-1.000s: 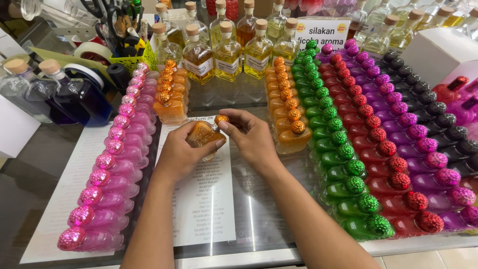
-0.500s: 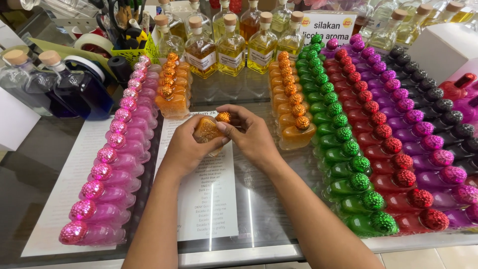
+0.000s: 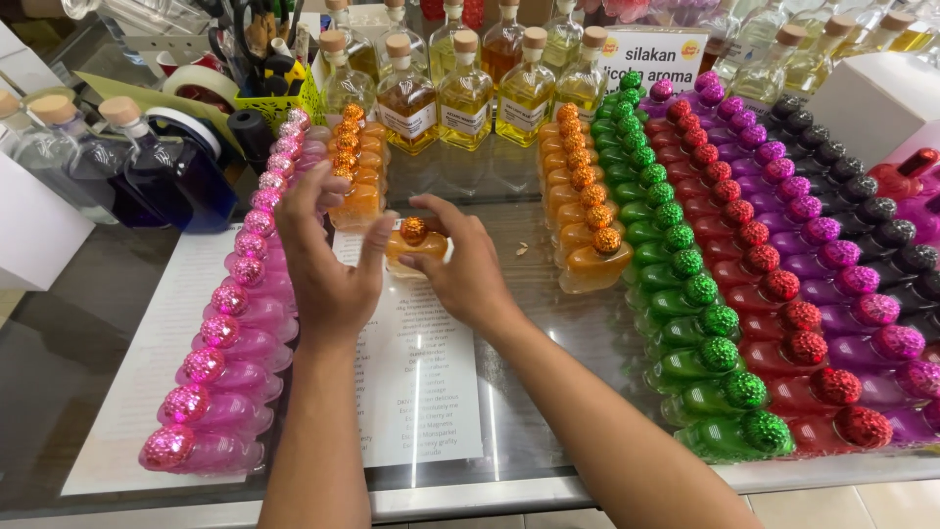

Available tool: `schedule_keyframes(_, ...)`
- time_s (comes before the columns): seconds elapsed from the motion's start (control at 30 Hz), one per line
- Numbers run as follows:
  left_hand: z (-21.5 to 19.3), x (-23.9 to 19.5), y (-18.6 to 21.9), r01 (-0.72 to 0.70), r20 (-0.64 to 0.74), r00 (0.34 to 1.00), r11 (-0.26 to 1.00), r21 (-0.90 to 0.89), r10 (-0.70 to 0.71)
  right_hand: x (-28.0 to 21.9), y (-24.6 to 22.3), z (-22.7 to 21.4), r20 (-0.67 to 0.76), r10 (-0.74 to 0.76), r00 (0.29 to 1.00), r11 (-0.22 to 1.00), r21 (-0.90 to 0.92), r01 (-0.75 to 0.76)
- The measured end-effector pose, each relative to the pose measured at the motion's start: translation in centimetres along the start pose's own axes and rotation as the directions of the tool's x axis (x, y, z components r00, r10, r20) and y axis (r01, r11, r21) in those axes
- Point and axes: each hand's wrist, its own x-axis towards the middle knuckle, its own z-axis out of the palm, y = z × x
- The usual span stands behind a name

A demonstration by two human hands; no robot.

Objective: The person assembles perfume spray bottles by inserting the spray pump mechanism into the bottle, tightening the gold cap, and placing it back into a row on the display counter.

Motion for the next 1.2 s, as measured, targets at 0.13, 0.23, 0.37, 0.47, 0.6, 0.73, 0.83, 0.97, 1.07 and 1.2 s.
schedule_keyframes(0.13, -0.4, 0.1, -0.1, 0.014, -0.138, 0.99, 0.998, 0.063, -0.005, 1.6, -1.3, 2.4, 0.022, 0.092, 0.996, 0.994, -0.063, -0.09)
schedule_keyframes(0.23, -0.3, 0.1, -0.1, 0.069, -0.191, 0.98, 0.994, 0.079, -0.053, 2.9, -1.9, 3.3, 0.034, 0.082, 0.996, 0.995, -0.054, -0.08)
schedule_keyframes(0.37, 0.7, 0.3, -0.3, 0.027, -0.243, 0.97, 0.998, 0.063, -0.011, 4.7, 0.2, 5.3, 0.005, 0.069, 0.998, 0.996, -0.063, -0.068)
schedule_keyframes(0.47, 1.2, -0.2, -0.4, -0.02, -0.263, 0.964, 0.996, 0.085, 0.042, 4.4, 1.3, 6.5, -0.027, 0.037, 0.999, 0.999, -0.023, -0.038)
schedule_keyframes(0.6, 1.7, -0.1, -0.9, -0.029, -0.28, 0.959, 0.996, 0.09, 0.053, 4.3, 2.4, 7.0, -0.028, 0.08, 0.996, 0.996, -0.028, -0.08)
schedule_keyframes(0.73, 1.6, -0.1, -0.9, -0.023, -0.277, 0.96, 0.997, 0.08, 0.044, 4.7, 3.1, 7.2, -0.044, 0.079, 0.996, 0.996, -0.025, -0.08)
schedule_keyframes(0.83, 1.6, -0.1, -0.7, -0.007, -0.249, 0.968, 0.996, 0.093, 0.03, 4.1, 2.4, 6.3, 0.004, 0.136, 0.991, 0.991, 0.016, -0.136)
schedule_keyframes(0.97, 1.6, -0.2, -0.4, -0.004, -0.205, 0.979, 0.997, 0.071, 0.018, 1.6, -0.7, 2.2, -0.032, 0.151, 0.988, 0.983, -0.105, -0.153)
schedule_keyframes(1.07, 2.0, -0.2, 0.6, -0.006, -0.161, 0.987, 0.999, 0.042, 0.013, -1.2, -4.1, -3.1, -0.142, -0.096, 0.985, 0.937, -0.346, 0.041)
schedule_keyframes(1.2, 2.6, -0.6, 0.5, 0.019, -0.099, 0.995, 1.0, 0.002, -0.019, -6.5, -6.5, -9.5, -0.223, -0.198, 0.954, 0.674, -0.738, -0.033)
